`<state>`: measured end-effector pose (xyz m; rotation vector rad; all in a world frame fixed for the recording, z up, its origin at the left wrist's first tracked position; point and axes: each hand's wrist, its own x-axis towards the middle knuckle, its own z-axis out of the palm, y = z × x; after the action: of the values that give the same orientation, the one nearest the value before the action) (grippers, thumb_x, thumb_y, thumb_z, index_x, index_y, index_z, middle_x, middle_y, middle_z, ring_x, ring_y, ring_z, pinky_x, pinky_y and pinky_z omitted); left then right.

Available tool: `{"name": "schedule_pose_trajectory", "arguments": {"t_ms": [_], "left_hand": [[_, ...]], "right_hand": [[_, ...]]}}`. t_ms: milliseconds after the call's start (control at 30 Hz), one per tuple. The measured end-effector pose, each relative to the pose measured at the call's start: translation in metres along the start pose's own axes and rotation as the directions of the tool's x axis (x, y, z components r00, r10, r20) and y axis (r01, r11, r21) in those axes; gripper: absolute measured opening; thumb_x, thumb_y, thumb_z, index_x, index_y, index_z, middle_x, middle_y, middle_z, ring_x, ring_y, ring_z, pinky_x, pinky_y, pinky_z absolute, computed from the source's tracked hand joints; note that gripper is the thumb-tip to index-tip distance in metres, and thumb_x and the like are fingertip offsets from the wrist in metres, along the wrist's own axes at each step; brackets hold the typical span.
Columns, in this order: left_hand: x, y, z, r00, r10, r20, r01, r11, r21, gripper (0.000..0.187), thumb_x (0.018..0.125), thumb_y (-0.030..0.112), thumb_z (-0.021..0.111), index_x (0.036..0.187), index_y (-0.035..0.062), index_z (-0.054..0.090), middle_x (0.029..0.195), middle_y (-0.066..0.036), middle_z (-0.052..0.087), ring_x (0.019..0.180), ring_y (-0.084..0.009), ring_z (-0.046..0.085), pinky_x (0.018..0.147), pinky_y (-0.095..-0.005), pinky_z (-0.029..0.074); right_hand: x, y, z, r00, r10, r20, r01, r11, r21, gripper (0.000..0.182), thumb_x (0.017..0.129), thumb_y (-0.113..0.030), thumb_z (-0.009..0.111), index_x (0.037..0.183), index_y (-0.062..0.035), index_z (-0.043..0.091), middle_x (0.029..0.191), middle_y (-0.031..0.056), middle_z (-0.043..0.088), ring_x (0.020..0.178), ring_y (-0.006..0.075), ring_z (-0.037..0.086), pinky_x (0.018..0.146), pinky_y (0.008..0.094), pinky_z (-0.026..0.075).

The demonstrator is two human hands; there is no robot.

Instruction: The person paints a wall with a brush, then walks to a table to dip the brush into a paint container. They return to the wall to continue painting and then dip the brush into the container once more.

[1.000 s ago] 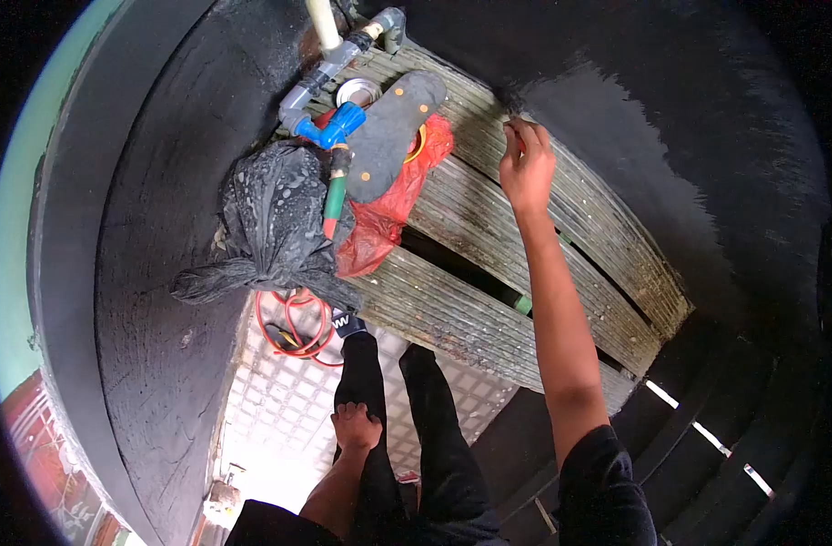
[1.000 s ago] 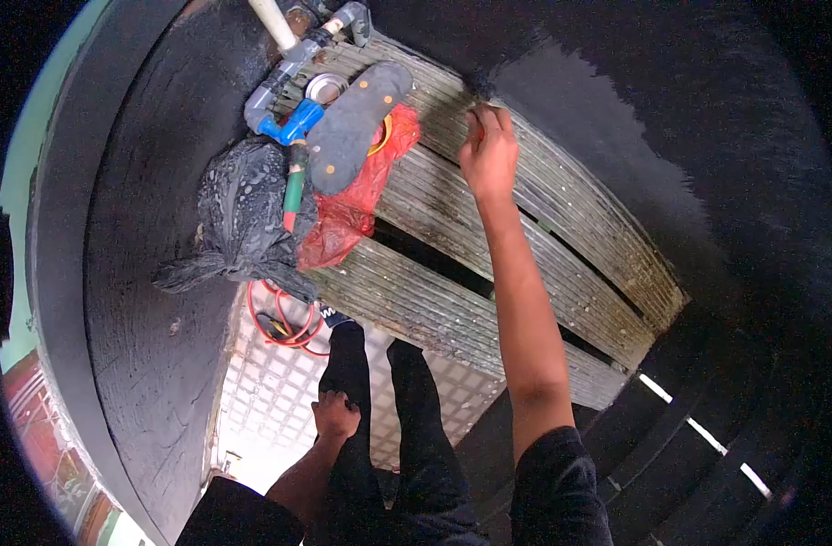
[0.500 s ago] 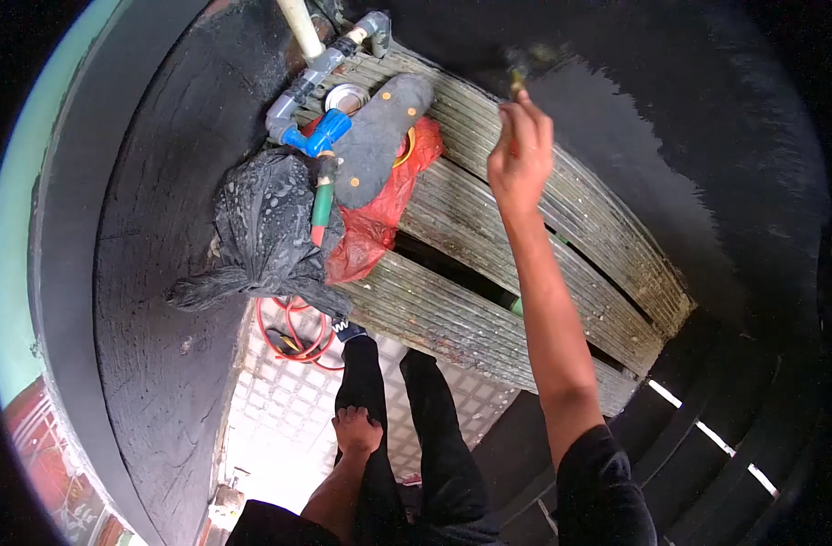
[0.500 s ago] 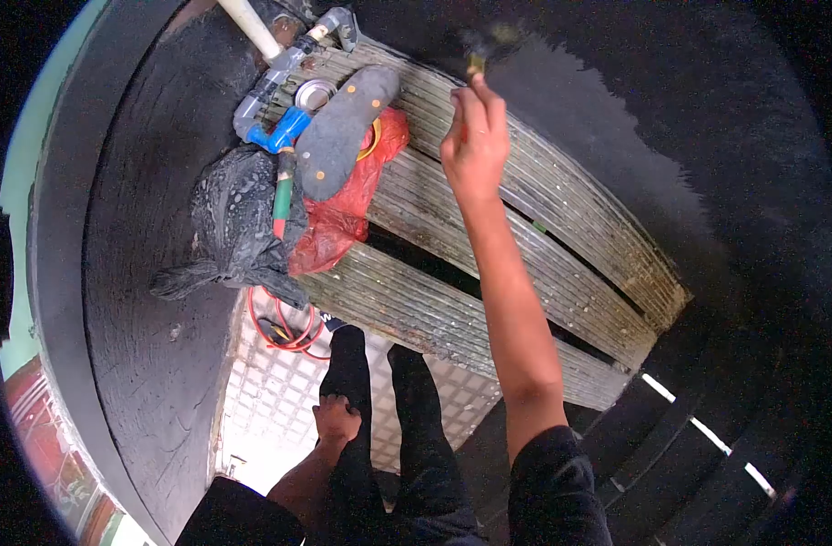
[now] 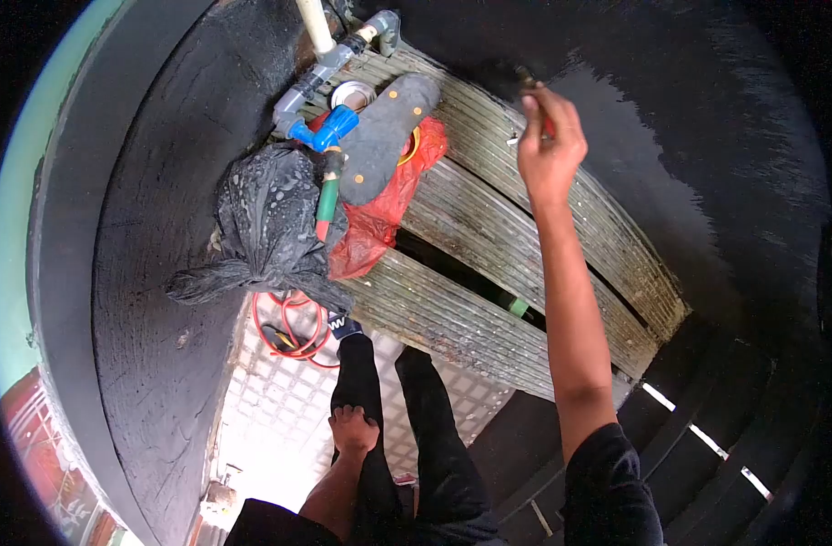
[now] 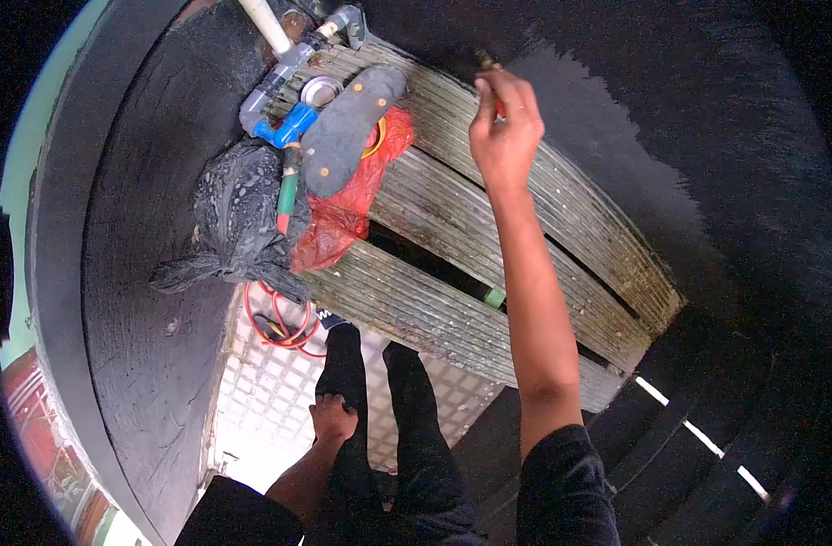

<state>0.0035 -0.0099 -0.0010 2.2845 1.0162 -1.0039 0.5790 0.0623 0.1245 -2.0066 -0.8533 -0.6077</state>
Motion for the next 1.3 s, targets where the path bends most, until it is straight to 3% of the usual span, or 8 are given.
{"name": "schedule_pose_trajectory", "arguments": {"t_ms": [167,233,433,633,900,1033,1100,1300], "left_hand": [[0.001,0.001,0.000,1.000,-0.011,0.008,0.011,1.000,0.007,0.032,0.076,0.029,0.065,0.100,0.0083,0.070,0.105,-0.012,0.066,0.110,-0.0323,0.059,0.089,-0.0503,0.045],[0.001,0.001,0.000,1.000,-0.009,0.015,0.009,1.000,0.015,0.032,0.076,0.029,0.064,0.099,0.0084,0.070,0.105,-0.012,0.066,0.110,-0.0318,0.058,0.090,-0.0503,0.045],[0.000,0.002,-0.001,0.999,-0.018,0.031,0.017,1.000,0.013,0.032,0.078,0.031,0.064,0.101,0.0086,0.070,0.106,-0.013,0.066,0.111,-0.0317,0.058,0.091,-0.0497,0.045],[0.001,0.000,0.005,1.000,-0.016,0.018,0.016,1.000,-0.004,0.033,0.077,0.031,0.064,0.101,0.0086,0.070,0.108,-0.012,0.064,0.111,-0.0319,0.057,0.092,-0.0490,0.044],[0.002,-0.001,0.001,0.999,-0.018,0.027,0.017,0.999,0.029,0.032,0.078,0.032,0.066,0.100,0.0090,0.070,0.108,-0.012,0.065,0.112,-0.0321,0.058,0.090,-0.0494,0.045],[0.002,0.000,-0.001,0.999,-0.013,0.043,0.012,1.000,0.016,0.032,0.078,0.032,0.064,0.100,0.0085,0.070,0.108,-0.012,0.065,0.111,-0.0313,0.057,0.092,-0.0483,0.044],[0.004,0.000,-0.001,1.000,0.006,-0.004,-0.005,0.999,0.036,0.030,0.077,0.031,0.065,0.097,0.0080,0.069,0.105,-0.013,0.066,0.110,-0.0322,0.059,0.089,-0.0494,0.045],[0.003,0.000,-0.002,0.999,0.044,-0.020,-0.042,0.997,0.070,0.030,0.076,0.029,0.064,0.096,0.0077,0.069,0.103,-0.012,0.066,0.105,-0.0321,0.061,0.087,-0.0505,0.046]], "right_hand": [[0.001,-0.024,-0.010,0.936,-0.215,-0.278,0.198,0.976,-0.088,0.016,0.090,0.005,0.069,0.105,-0.0005,0.072,0.118,0.0202,0.068,0.099,0.0317,0.071,0.084,0.0369,0.058],[-0.009,-0.026,-0.005,0.955,-0.154,-0.255,0.152,0.988,-0.028,0.017,0.090,0.005,0.067,0.105,0.0001,0.071,0.122,0.0212,0.065,0.102,0.0335,0.070,0.087,0.0382,0.057],[-0.052,0.014,0.023,0.993,-0.031,0.114,0.048,0.988,-0.148,0.017,0.090,0.005,0.065,0.105,-0.0010,0.069,0.117,0.0192,0.067,0.106,0.0376,0.068,0.087,0.0427,0.057],[-0.050,0.033,0.004,0.957,0.124,0.261,-0.082,0.982,-0.167,0.020,0.086,0.004,0.066,0.105,-0.0017,0.068,0.111,0.0177,0.067,0.092,0.0414,0.067,0.077,0.0478,0.056],[0.014,-0.008,-0.068,0.957,-0.248,-0.149,0.225,0.962,-0.155,0.019,0.088,0.009,0.068,0.105,0.0015,0.072,0.115,0.0194,0.070,0.095,0.0316,0.072,0.085,0.0375,0.058],[0.009,-0.020,-0.069,0.916,-0.197,-0.350,0.176,0.980,-0.091,0.013,0.092,0.005,0.068,0.103,0.0021,0.073,0.118,0.0198,0.069,0.105,0.0299,0.070,0.089,0.0370,0.057],[-0.007,-0.006,-0.060,0.944,-0.289,-0.160,0.220,0.911,-0.348,0.014,0.091,0.004,0.069,0.104,0.0016,0.072,0.119,0.0193,0.068,0.108,0.0312,0.069,0.089,0.0391,0.058],[-0.046,0.016,-0.023,0.991,0.075,0.109,-0.051,0.976,-0.210,0.018,0.086,0.005,0.068,0.103,0.0000,0.070,0.112,0.0185,0.069,0.096,0.0367,0.070,0.082,0.0407,0.057]]}}
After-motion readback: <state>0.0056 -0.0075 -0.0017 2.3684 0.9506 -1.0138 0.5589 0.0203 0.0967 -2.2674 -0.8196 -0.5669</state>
